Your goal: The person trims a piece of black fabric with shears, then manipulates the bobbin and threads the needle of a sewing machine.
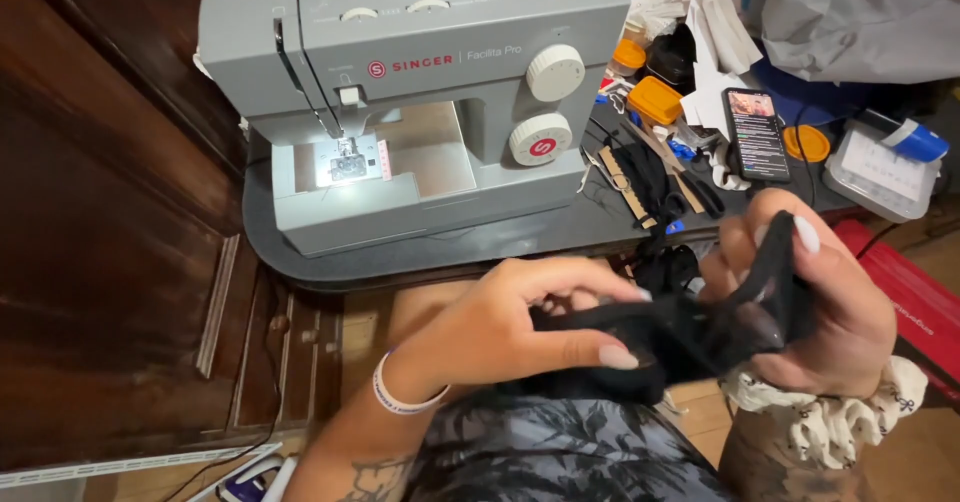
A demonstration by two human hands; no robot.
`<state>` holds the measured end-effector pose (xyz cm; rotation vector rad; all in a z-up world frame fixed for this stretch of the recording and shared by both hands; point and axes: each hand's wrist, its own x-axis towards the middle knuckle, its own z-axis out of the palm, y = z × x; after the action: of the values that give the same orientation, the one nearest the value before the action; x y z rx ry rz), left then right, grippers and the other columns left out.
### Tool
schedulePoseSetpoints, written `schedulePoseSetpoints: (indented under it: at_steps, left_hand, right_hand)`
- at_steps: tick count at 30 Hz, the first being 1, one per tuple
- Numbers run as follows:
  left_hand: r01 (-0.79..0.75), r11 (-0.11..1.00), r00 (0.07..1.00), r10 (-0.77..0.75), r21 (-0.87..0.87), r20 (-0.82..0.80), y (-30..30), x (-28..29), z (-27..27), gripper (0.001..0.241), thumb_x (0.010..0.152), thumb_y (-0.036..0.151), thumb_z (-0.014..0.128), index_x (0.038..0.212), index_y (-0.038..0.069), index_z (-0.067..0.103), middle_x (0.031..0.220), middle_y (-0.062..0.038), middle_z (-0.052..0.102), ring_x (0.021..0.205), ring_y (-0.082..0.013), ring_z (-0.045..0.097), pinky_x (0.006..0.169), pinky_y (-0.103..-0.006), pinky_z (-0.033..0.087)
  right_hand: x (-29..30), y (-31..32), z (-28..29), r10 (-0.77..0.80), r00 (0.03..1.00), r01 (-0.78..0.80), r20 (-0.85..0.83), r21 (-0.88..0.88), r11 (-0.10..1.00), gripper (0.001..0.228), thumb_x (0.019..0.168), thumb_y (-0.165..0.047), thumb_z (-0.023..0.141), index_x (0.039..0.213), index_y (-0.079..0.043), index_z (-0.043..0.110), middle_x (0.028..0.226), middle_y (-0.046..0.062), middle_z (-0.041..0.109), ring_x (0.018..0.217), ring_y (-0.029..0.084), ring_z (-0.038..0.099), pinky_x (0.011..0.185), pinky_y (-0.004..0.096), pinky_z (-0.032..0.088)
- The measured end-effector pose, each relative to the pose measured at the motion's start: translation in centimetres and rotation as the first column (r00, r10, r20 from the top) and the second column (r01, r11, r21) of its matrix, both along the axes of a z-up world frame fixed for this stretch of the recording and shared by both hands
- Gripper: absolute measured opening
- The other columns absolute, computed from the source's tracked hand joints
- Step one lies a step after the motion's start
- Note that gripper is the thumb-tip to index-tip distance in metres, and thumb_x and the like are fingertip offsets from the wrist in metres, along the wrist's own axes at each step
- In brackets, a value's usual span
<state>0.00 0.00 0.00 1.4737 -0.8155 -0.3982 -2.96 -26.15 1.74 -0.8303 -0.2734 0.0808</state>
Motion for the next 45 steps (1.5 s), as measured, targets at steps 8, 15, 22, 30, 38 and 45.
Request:
schedulePoseSetpoints:
  at_steps: [8, 15, 22, 30, 38, 45]
  left_hand:
    - [-0.074, 0.959, 0.995, 0.091, -0.273, 0.051, 0.5, -0.9, -0.6, 0.019, 0.093, 0.012, 0.085, 0.102, 0.018, 0.069, 0.096, 0.003, 0.064, 0.081, -0.0065, 0.052, 0.074, -0.0204, 0.041]
    - [-0.035, 0.971, 0.994, 0.009, -0.237, -0.110, 0.2, -1.1, -0.1, 0.009, 0.103, 0.015, 0.072, 0.108, 0.008, 0.069, 0.089, -0.001, 0.072, 0.073, -0.0026, 0.058, 0.066, -0.0183, 0.044]
    - [-0.252, 0.963, 0.966, 0.245, -0.090, -0.083, -0.8, -1.8, 1.4, 0.015, 0.096, 0.022, 0.079, 0.101, 0.014, 0.067, 0.070, 0.005, 0.067, 0.060, -0.0008, 0.049, 0.060, -0.0179, 0.042]
    - [-0.166, 0.978, 0.986, 0.167, -0.129, 0.001, 0.2, -1.5, -0.3, 0.017, 0.099, 0.021, 0.077, 0.114, 0.014, 0.082, 0.089, 0.000, 0.067, 0.086, -0.0095, 0.063, 0.080, -0.0207, 0.050]
    - [-0.191, 0.961, 0.967, 0.148, -0.202, -0.210, 1.8, -1.0, -2.4, 0.015, 0.101, 0.017, 0.074, 0.106, 0.004, 0.079, 0.093, -0.004, 0.075, 0.076, -0.0105, 0.062, 0.069, -0.0246, 0.048]
    - [-0.263, 0.958, 0.914, 0.210, -0.113, -0.348, 1.8, -0.5, -3.1, 0.015, 0.096, 0.018, 0.076, 0.100, 0.004, 0.081, 0.093, -0.005, 0.080, 0.081, -0.0110, 0.070, 0.074, -0.0241, 0.055]
  right_hand:
    - [0.0, 0.6, 0.5, -0.061, 0.990, 0.077, 0.128, -0.122, 0.990, 0.028, 0.093, -0.025, 0.071, 0.083, -0.011, 0.048, 0.071, 0.003, 0.046, 0.063, 0.018, 0.039, 0.053, 0.030, 0.030]
    - [-0.4, 0.6, 0.8, -0.056, 0.987, 0.071, 0.153, -0.093, 0.993, 0.026, 0.094, -0.024, 0.070, 0.083, -0.011, 0.050, 0.070, 0.001, 0.049, 0.063, 0.016, 0.041, 0.048, 0.029, 0.030]
    - [-0.8, -0.3, 0.4, -0.078, 0.968, 0.107, 0.237, -0.112, 0.988, 0.024, 0.097, -0.023, 0.067, 0.085, -0.015, 0.048, 0.073, 0.000, 0.050, 0.067, 0.015, 0.038, 0.056, 0.030, 0.031]
    - [0.3, -0.8, -2.6, -0.019, 0.983, 0.059, 0.185, -0.212, 0.976, 0.014, 0.102, -0.018, 0.064, 0.106, -0.005, 0.060, 0.085, 0.009, 0.061, 0.070, 0.022, 0.057, 0.056, 0.029, 0.047]
    - [4.0, -0.1, -7.7, 0.119, 0.983, -0.183, -0.142, -0.856, 0.484, 0.031, 0.102, -0.027, 0.059, 0.121, -0.008, 0.074, 0.119, 0.005, 0.078, 0.113, 0.016, 0.074, 0.101, 0.032, 0.056]
    - [10.5, -0.8, -15.6, -0.317, 0.924, 0.285, 0.216, -0.939, 0.192, 0.016, 0.106, -0.017, 0.061, 0.116, -0.010, 0.071, 0.115, 0.002, 0.076, 0.107, 0.014, 0.069, 0.096, 0.030, 0.052]
